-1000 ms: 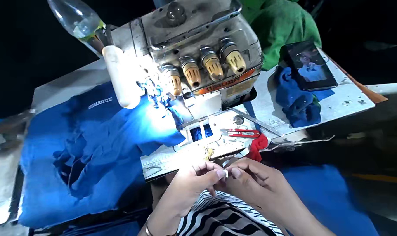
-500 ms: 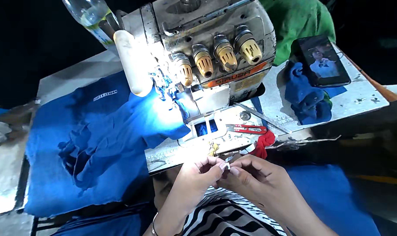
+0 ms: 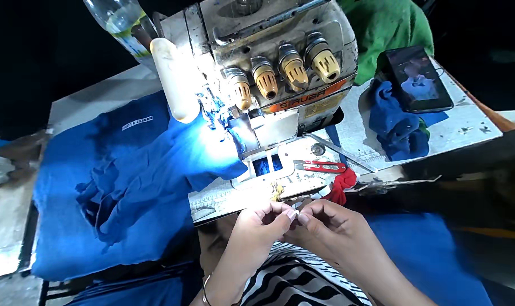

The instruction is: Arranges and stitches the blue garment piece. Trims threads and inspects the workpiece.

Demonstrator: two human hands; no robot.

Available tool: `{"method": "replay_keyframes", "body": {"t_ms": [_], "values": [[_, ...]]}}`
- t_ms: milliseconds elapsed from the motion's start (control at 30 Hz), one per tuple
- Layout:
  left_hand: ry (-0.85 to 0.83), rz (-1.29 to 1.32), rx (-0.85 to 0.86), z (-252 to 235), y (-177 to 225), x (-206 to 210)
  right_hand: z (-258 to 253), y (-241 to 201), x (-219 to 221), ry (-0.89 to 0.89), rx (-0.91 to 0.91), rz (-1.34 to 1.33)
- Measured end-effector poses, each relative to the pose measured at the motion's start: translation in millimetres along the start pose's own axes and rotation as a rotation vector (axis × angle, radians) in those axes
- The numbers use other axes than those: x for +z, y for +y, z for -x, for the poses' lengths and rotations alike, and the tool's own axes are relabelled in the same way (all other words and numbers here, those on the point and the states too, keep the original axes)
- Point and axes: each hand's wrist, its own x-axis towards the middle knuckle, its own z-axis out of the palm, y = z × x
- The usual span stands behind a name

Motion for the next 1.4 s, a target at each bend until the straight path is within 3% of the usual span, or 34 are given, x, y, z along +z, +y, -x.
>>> {"method": "replay_keyframes", "body": {"t_ms": [200,400,700,767,900,1000,1133,1233,1400], "values": [[0.016,-0.056,0.031,2.4,0.9,2.5,-1.1,0.4,-1.2,0.020,-0.004,-0.033],[-0.073,0.175,-0.007,0.8,-2.7,-2.0,-2.8,0.0,-2.3,0.049,-0.014,-0.113],[-0.083,0.127,0.018,2.6,-3.8,-4.5,-1.0,-1.6,3.1,0.032,-0.028,-0.147],[-0.065,0.030,0.113,4.3,-3.6,-5.0,0.7,-1.8,7.4,0.056,-0.105,-0.138],[0.084,-0.306,0.498,15.8,10.3,-9.4,-2.4,-17.3,26.1,0.126,-0.415,-0.118],[0.135,-0.378,0.642,27.0,33.6,-25.1,-17.6,-36.6,37.6,0.024,-0.543,-0.137],[0.374,-0.504,0.693,7.0,61.3,-70.9,-66.0,-29.8,61.9,0.035,-0.492,0.119],[0.540,-0.749,0.674,-24.3,70.9,-105.5,-88.8,-22.9,81.9,0.088,-0.392,0.218],[0.493,-0.843,0.524,-37.4,77.6,-120.9,-83.6,-26.8,79.0,-0.021,-0.132,0.004]]}}
